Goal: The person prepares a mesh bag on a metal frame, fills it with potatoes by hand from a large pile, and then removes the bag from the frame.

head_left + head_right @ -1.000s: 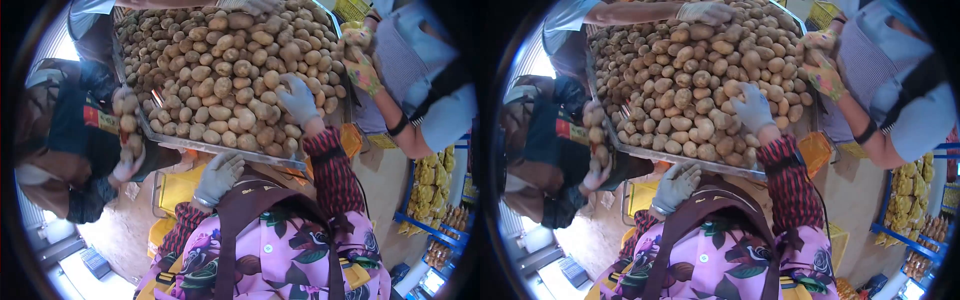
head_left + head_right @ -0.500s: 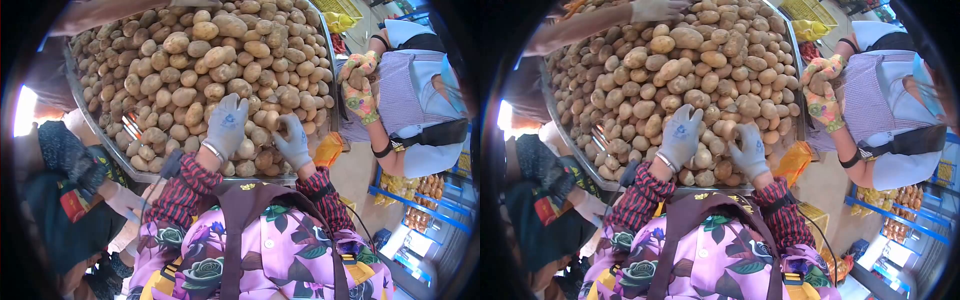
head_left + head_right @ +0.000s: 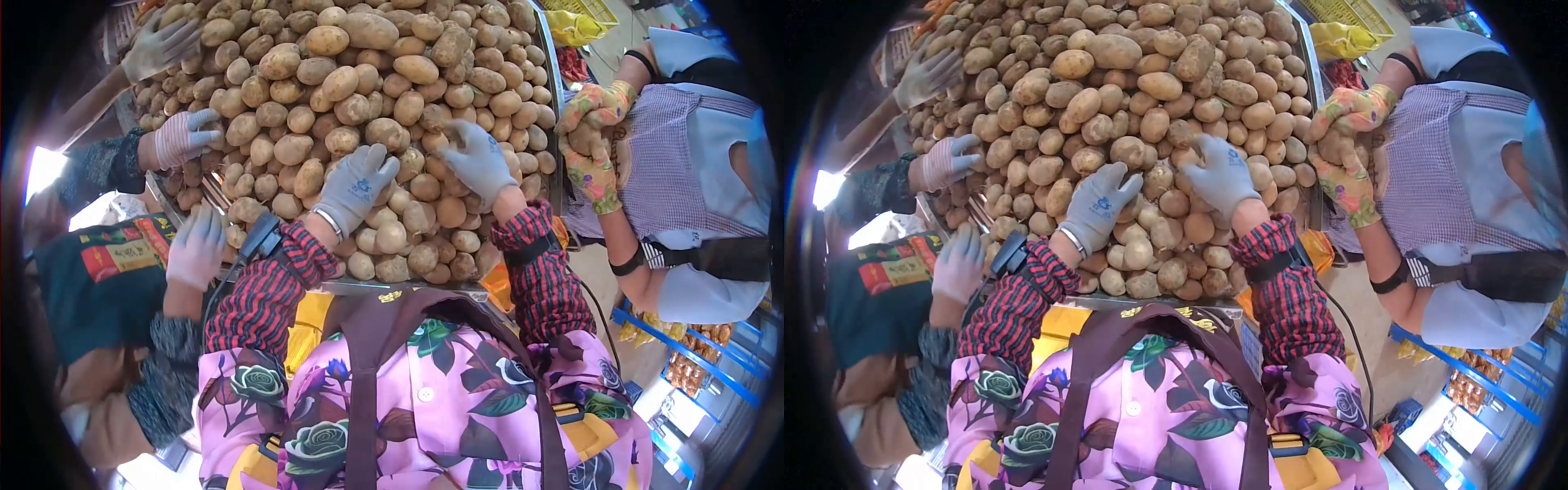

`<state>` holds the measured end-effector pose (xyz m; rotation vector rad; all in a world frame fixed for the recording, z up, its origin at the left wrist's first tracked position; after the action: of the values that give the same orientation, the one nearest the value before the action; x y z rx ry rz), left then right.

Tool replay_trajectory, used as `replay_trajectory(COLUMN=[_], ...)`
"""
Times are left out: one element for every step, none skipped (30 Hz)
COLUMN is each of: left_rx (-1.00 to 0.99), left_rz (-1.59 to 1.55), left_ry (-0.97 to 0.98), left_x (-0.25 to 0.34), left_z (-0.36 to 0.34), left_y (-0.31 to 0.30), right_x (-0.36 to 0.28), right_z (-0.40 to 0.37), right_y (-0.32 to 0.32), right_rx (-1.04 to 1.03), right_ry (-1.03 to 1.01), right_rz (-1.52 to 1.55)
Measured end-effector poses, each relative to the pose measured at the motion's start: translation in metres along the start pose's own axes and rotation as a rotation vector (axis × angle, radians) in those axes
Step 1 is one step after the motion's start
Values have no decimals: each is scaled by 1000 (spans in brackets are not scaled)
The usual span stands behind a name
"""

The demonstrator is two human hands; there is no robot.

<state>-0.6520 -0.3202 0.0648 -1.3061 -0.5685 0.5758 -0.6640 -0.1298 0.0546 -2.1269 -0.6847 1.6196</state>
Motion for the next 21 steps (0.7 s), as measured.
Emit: replay_trajectory(left_rx=[5,8,9,6,6,53,106,120,153,190,199,131,52,65,146,231,305,311,446,589,540], left_rz=[25,32,21,11,21,0,-20,-9,-195,-379,-370,-991,-1614,-1606,-1912,-2219,-2406,-2397,-2551,-2695,-2734], left_ry=[9,-4,-6,-9,-23,-21,-18,-31,-147,-261,-274,-476,-666,-677,-707,-722,-909,-907,-1070,-1236,-989], left_x=[-2,-3,-4,-4,-5,-6,-8,-5,-9,-11,-7,-11,1,10,22,34,45,52,56,56,48], left_z=[1,3,3,2,-1,-3,-3,-5,-15,-25,-32,-46,-61,-69,-75,-78,-83,-84,-92,-98,-94], left_y=[6,7,8,10,12,10,6,-11,-32,-50,-58,-43,-25,-26,-22,-19,-8,-4,8,24,32], right_x=[-10,-19,-16,-19,-15,-12,-15,-24,-24,-24,-26,-29,-48,-73,-94,-98,-102,-105,-108,-111,-113], right_z=[11,21,36,43,50,57,55,48,45,43,45,52,57,56,58,66,71,76,71,63,56], right_y=[-6,-9,-1,7,14,17,14,4,3,6,-1,0,-12,-24,-26,-18,-7,1,2,-2,-3], right_rx=[140,276,258,246,241,241,210,209,34,-144,-87,-102,89,289,369,369,423,479,473,480,394], right_ry=[-143,-290,-280,-294,-221,-151,-143,-164,-98,-33,-155,-159,-349,-546,-677,-687,-702,-714,-707,-711,-708], right_rz=[-78,-154,-163,-158,-197,-236,-167,-172,-60,48,75,73,-2,-71,-120,-109,-267,-428,-391,-387,-378])
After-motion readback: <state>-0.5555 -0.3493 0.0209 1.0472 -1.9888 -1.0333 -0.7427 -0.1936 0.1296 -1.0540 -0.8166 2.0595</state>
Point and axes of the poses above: each hand's wrist, its own z-axis towards the middle knuckle, its own y-axis out of the palm, x = y × z, the point moved 8 cm from there along z, towards the middle knuckle, and after that the axes turned 8 degrees about z, right-handed, at the moved point
